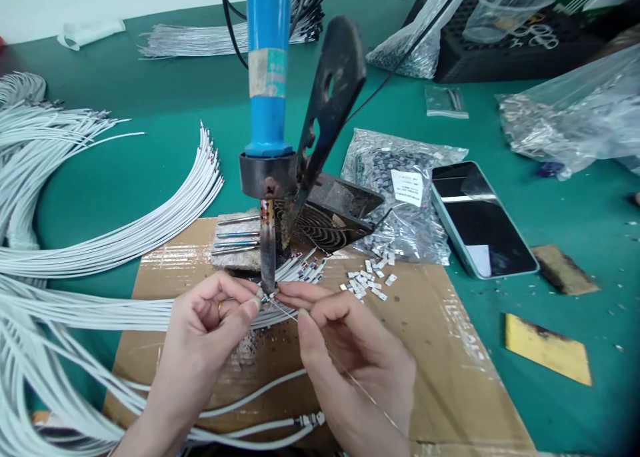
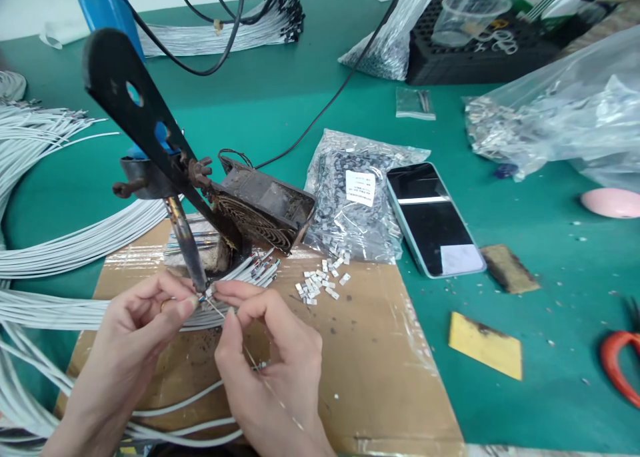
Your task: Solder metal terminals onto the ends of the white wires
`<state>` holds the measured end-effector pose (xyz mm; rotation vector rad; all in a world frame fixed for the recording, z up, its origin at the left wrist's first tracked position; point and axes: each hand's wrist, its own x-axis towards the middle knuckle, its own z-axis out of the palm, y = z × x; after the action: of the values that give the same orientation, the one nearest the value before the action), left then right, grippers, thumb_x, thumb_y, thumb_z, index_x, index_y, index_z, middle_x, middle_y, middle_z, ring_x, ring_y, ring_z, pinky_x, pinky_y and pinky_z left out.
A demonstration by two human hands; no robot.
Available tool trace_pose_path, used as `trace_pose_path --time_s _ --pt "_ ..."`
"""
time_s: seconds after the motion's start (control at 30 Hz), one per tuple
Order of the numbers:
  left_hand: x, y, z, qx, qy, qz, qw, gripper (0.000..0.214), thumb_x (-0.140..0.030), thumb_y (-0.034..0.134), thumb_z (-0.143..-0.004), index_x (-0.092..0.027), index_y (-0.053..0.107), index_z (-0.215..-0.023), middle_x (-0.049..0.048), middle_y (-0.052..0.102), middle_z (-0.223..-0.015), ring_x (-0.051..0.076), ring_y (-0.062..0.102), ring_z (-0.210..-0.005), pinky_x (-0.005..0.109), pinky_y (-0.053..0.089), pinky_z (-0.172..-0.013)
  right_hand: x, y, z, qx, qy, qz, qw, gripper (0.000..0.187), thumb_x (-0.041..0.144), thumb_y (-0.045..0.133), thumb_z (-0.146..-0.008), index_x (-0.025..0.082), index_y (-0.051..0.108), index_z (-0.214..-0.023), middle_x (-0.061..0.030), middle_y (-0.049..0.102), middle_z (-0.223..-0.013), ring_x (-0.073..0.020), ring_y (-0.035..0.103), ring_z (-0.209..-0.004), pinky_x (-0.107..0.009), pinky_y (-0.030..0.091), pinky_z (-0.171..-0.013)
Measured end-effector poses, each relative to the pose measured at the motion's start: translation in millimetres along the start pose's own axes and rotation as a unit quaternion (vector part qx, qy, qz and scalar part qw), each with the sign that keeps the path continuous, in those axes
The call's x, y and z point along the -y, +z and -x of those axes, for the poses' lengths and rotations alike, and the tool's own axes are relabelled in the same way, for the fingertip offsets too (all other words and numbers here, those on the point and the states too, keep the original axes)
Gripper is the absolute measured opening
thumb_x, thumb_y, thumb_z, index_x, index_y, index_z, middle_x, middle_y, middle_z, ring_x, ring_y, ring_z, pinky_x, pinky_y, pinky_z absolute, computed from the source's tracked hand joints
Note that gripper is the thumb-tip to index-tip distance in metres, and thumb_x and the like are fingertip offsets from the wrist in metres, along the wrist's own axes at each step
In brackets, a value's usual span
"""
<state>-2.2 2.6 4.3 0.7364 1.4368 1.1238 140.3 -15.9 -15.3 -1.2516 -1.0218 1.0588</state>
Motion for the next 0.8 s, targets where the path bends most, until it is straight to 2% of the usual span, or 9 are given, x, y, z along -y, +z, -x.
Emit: trace_pose_path --time_s 0.17,0.4,0.6,0.8 --pt "-0.3 -0.2 0.0 -0.003 -0.002 0.0 1.0 0.015 -0.019 0.083 -0.079 -0.02 0.075 -0.067 0.0005 0.071 -0.081 0.009 0.051 -0.058 0.018 0.033 -0.048 0.2 -0.2 0.0 -0.004 -0.006 -0.001 1.0 0.02 0.01 0.066 -0.093 0.024 0.063 -0.078 -0.0052 0.083 -0.106 -0.0206 0.082 -0.098 -0.033 0.066 -0.09" --pt "4.9 -10.8 -4.4 0.041 0.014 -0.027 0.999 0.015 -0.019 0.082 -0.085 -0.021 0.075 -0.072 -0.0013 0.071 -0.081 0.007 0.051 -0.062 0.015 0.04 -0.057 -2.7 -0.5 -1.6 0.008 -0.009 0.007 1.0 0.019 0.012 0.066 -0.092 0.024 0.063 -0.077 -0.0047 0.083 -0.104 -0.0207 0.082 -0.097 -0.032 0.066 -0.088" --pt "6.1 -9.2 -5.1 0.039 0.01 -0.026 0.999 0.014 -0.019 0.081 -0.086 -0.019 0.074 -0.073 -0.003 0.063 -0.07 0.007 0.051 -0.062 0.013 0.04 -0.059 -0.8 -0.9 -1.5 0.008 -0.004 0.008 1.0 0.02 0.012 0.066 -0.093 0.024 0.063 -0.077 -0.0038 0.083 -0.106 -0.0192 0.081 -0.097 -0.031 0.065 -0.088" --pt "3.3 -6.0 -3.4 0.031 0.013 -0.026 0.999 0.015 -0.019 0.081 -0.085 -0.019 0.074 -0.071 -0.0025 0.064 -0.072 0.007 0.047 -0.06 0.013 0.037 -0.056 0.1 -0.5 -1.0 0.002 -0.008 0.011 1.0 0.02 0.012 0.067 -0.093 0.024 0.063 -0.078 -0.0017 0.082 -0.106 -0.0172 0.081 -0.099 -0.028 0.063 -0.088"
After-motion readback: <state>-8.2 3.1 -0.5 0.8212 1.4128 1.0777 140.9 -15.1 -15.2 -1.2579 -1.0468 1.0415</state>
